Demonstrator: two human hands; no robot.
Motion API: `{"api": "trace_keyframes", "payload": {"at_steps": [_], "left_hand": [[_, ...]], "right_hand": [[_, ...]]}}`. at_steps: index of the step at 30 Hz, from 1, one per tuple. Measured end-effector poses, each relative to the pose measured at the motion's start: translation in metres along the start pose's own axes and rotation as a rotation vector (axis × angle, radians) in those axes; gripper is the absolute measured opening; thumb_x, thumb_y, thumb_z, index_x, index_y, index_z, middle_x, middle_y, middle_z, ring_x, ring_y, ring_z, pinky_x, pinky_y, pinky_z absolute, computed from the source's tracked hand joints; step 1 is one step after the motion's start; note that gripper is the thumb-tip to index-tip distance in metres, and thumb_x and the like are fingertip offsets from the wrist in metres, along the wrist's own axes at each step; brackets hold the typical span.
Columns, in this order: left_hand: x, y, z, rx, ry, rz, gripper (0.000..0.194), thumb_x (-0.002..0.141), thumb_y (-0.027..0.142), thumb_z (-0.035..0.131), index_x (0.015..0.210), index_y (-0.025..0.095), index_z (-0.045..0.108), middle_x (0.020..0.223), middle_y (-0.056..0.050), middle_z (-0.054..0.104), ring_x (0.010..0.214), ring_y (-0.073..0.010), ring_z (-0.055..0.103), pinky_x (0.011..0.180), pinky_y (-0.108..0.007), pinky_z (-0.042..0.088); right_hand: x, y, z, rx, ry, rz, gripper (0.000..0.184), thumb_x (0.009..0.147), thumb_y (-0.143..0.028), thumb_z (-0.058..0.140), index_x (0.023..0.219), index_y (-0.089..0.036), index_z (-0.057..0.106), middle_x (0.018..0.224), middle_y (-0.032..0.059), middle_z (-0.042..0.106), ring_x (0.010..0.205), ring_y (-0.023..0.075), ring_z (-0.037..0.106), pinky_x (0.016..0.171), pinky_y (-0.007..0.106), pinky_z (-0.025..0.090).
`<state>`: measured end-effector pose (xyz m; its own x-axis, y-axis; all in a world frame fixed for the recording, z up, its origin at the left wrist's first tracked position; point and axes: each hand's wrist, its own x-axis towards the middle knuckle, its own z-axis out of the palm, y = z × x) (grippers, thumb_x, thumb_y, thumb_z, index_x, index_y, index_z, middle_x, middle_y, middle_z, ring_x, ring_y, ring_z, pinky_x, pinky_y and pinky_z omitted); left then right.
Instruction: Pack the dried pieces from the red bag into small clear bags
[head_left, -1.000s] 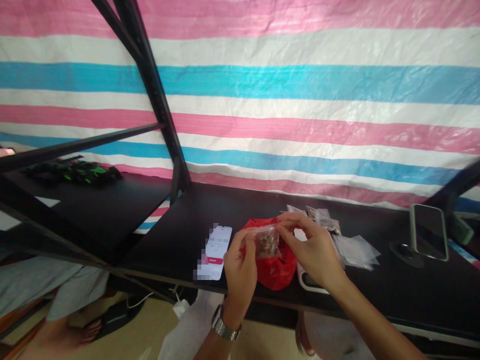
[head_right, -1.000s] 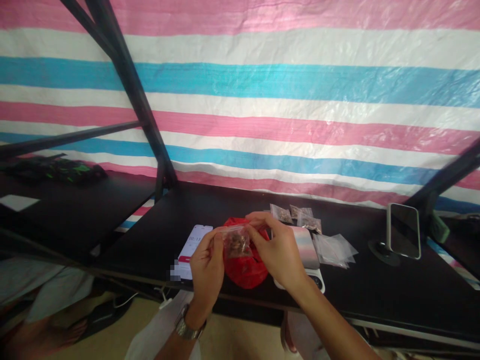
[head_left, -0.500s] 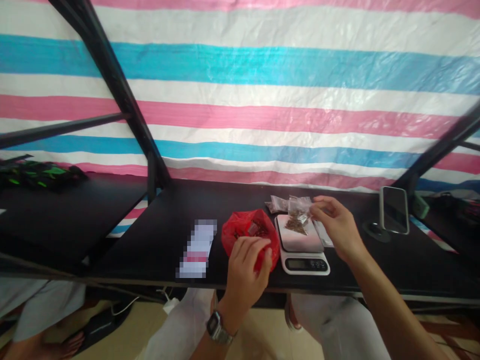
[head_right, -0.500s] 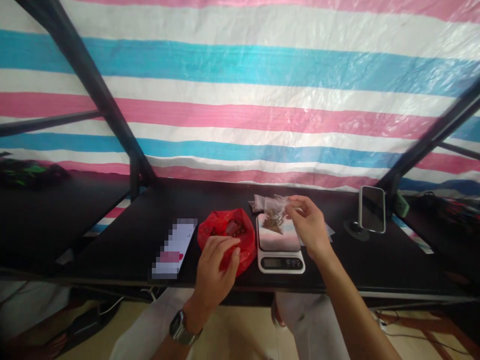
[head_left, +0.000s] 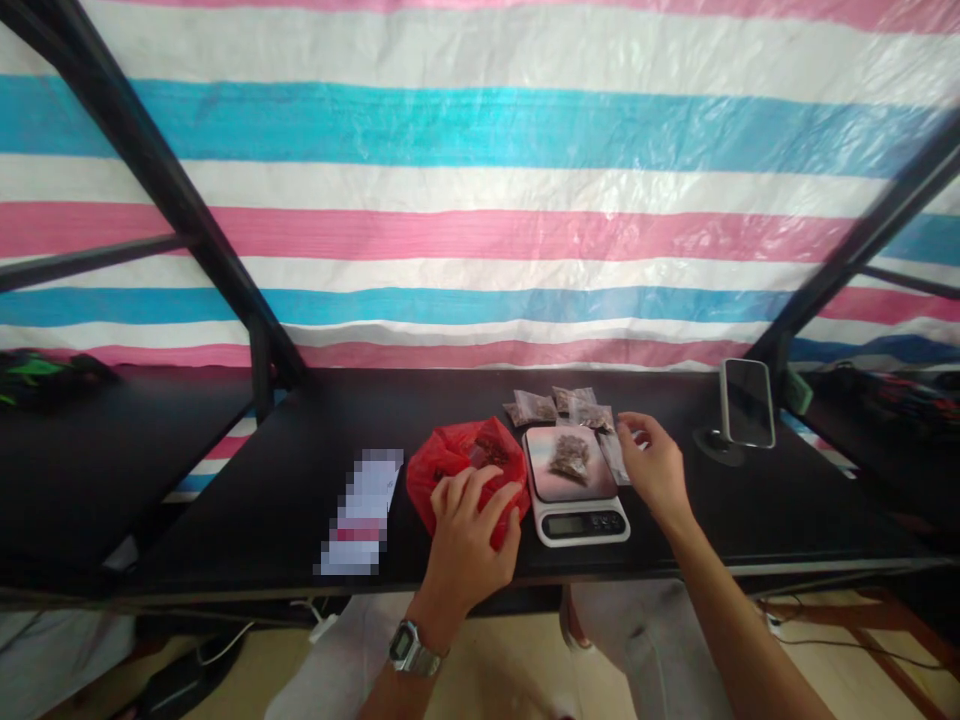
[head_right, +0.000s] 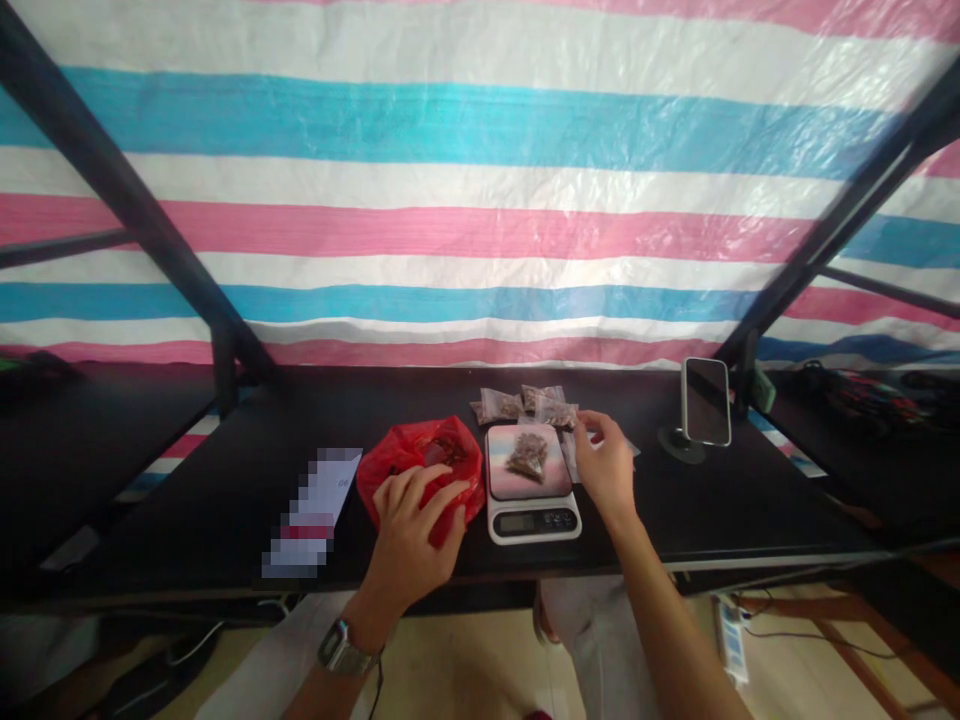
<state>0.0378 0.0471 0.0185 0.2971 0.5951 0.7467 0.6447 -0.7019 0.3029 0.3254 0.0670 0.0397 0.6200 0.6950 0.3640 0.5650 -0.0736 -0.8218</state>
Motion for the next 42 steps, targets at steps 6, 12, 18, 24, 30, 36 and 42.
{"api": "trace_keyframes", "payload": {"at_steps": [6,12,18,24,30,36,42], "left_hand": [[-0.003,0.009,-0.011,-0.069,0.122,0.093,0.02,0.093,0.009,0.059,0.101,0.023,0.071,0.1,-0.007,0.076,0.103,-0.0264,0.062,0.098,-0.045,0.038],[-0.004,0.004,-0.013,-0.084,0.167,0.125,0.021,0.091,0.005,0.059,0.098,0.022,0.069,0.089,-0.004,0.075,0.093,-0.0237,0.065,0.094,-0.042,0.04],[-0.004,0.001,-0.016,-0.071,0.199,0.122,0.022,0.089,0.003,0.059,0.097,0.022,0.068,0.084,-0.003,0.074,0.09,-0.0233,0.065,0.092,-0.041,0.042],[-0.006,-0.003,-0.019,-0.072,0.218,0.123,0.024,0.088,0.001,0.059,0.094,0.021,0.068,0.083,-0.003,0.073,0.09,-0.0232,0.065,0.091,-0.041,0.043],[-0.006,-0.003,-0.021,-0.075,0.247,0.119,0.025,0.088,-0.001,0.058,0.093,0.022,0.067,0.081,-0.002,0.072,0.088,-0.0221,0.064,0.09,-0.041,0.044],[-0.008,0.0,-0.02,-0.107,0.237,0.118,0.024,0.089,0.0,0.058,0.094,0.022,0.067,0.082,-0.003,0.071,0.089,-0.0219,0.062,0.089,-0.041,0.045],[-0.008,0.004,-0.016,-0.136,0.242,0.083,0.024,0.09,0.0,0.057,0.095,0.022,0.066,0.084,-0.003,0.071,0.089,-0.0207,0.062,0.089,-0.04,0.048]], "right_hand": [[-0.016,0.017,-0.016,-0.016,0.326,-0.017,0.042,0.089,-0.047,0.051,0.104,-0.014,0.072,0.089,0.0097,0.065,0.074,0.02,0.051,0.076,0.037,0.045],[-0.022,0.007,-0.007,-0.018,0.275,-0.156,0.033,0.089,-0.045,0.054,0.095,-0.018,0.073,0.084,0.0059,0.061,0.073,0.0189,0.049,0.078,0.036,0.045],[-0.023,0.004,-0.001,-0.024,0.169,-0.191,0.034,0.09,-0.046,0.054,0.094,-0.019,0.075,0.079,0.0053,0.062,0.072,0.0192,0.05,0.079,0.037,0.046],[-0.02,0.009,0.006,-0.035,0.056,-0.146,0.043,0.089,-0.055,0.055,0.097,-0.019,0.077,0.08,0.0068,0.066,0.073,0.0205,0.053,0.076,0.037,0.047],[-0.01,0.007,0.015,-0.047,-0.075,-0.143,0.052,0.085,-0.061,0.054,0.103,-0.019,0.078,0.09,0.0111,0.073,0.078,0.0243,0.06,0.083,0.043,0.052],[0.003,0.001,0.024,-0.045,-0.196,-0.172,0.039,0.084,-0.053,0.058,0.101,-0.024,0.078,0.102,0.0101,0.078,0.098,0.0302,0.068,0.1,0.051,0.05],[0.008,-0.015,0.025,0.073,-0.347,-0.206,0.034,0.083,-0.046,0.062,0.104,-0.023,0.077,0.097,0.0088,0.077,0.092,0.0265,0.071,0.093,0.047,0.057]]}}
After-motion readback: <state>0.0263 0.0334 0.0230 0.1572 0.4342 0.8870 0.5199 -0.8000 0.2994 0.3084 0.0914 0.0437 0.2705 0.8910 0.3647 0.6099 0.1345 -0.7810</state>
